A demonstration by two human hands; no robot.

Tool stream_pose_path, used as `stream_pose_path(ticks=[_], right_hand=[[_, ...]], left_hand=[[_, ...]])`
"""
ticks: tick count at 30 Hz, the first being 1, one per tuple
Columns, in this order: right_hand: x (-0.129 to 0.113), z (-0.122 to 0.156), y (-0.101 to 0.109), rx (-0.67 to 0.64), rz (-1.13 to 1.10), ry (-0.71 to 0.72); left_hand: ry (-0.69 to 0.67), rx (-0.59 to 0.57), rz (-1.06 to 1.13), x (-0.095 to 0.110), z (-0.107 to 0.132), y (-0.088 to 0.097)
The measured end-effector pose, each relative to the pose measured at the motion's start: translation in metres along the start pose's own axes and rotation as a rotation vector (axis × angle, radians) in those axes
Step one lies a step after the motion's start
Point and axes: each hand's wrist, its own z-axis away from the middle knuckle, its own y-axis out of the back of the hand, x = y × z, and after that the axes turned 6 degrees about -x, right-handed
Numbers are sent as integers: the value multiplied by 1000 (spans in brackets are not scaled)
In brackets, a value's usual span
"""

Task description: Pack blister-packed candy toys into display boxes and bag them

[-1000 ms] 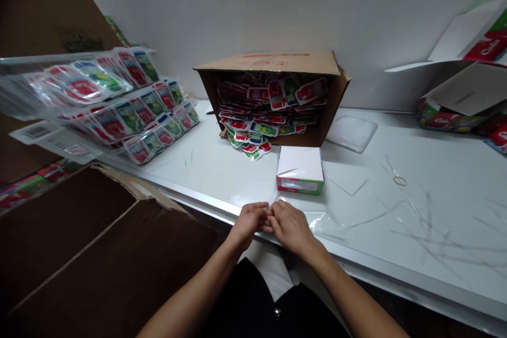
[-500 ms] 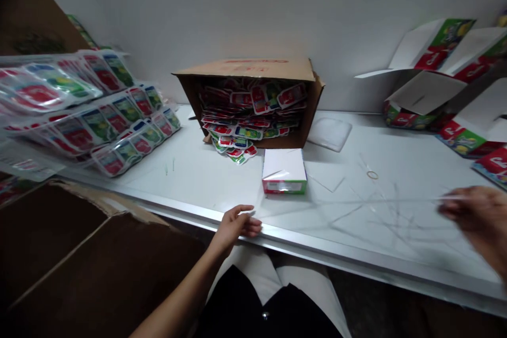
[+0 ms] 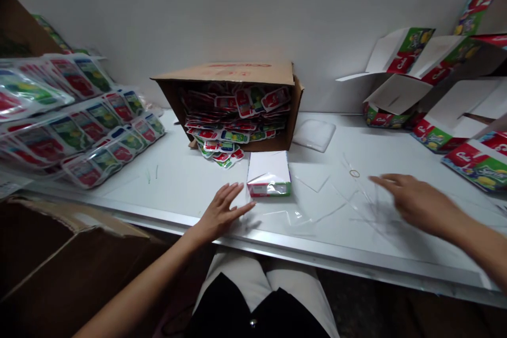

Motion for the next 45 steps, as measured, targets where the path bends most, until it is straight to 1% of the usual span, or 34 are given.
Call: stream_pose_path(ticks=[1, 3, 6, 8, 11, 14, 17, 18, 20, 22, 23, 24, 25, 28, 31, 34, 37, 39, 42, 45], right_hand=[[-10, -8, -14, -145, 49, 148], [-37, -21, -39, -259, 79, 344], [-75, -37, -71, -336, 87, 539], [-90, -47, -87, -356, 88, 632], [-97, -59, -102, -323, 53, 770], [-97, -67, -109, -272, 21, 916], [-98, -70, -111, -258, -4, 968], [-98, -70, -111, -252, -25, 963], [-98, -69, -112, -232, -80, 937], [-97, -67, -114, -218, -132, 903], [-95, -65, -115, -214, -149, 883], [-94, -63, -116, -208, -162, 864], [-93, -62, -117, -204, -174, 846], [-92, -58, -120, -192, -221, 796], [-94, -56, -120, -208, -293, 765], [-97, -54, -118, -208, -391, 702], [-101, -53, -116, -209, -514, 601], [-103, -53, -116, -211, -602, 518], [-109, -53, -116, -219, -756, 359], [-115, -51, -120, -199, -929, 210]], left_hand=[[-94, -70, -12, -3, -7, 2], [-206, -175, -8, -8, -18, 6], [-268, -248, 26, -11, -29, 9], [-278, -262, 43, -14, -34, 9], [-307, -238, -14, -20, -39, 8], [-408, -243, -142, -26, -41, 7], [-467, -229, -206, -30, -37, 1], [-472, -200, -212, -30, -34, -3], [-455, -90, -224, -30, -28, -12], [-398, 48, -231, -30, -24, -20], [-366, 96, -227, -29, -24, -22], [-342, 117, -214, -28, -25, -23], [-331, 114, -193, -28, -27, -23], [-357, 86, -121, -26, -36, -19], [-354, 129, -88, -24, -43, -18], [-314, 178, -26, -22, -45, -22], [-230, 261, 113, -16, -44, -28], [-139, 331, 239, -11, -44, -30], [-18, 455, 421, -2, -44, -33], [108, 548, 511, 6, -46, -35]])
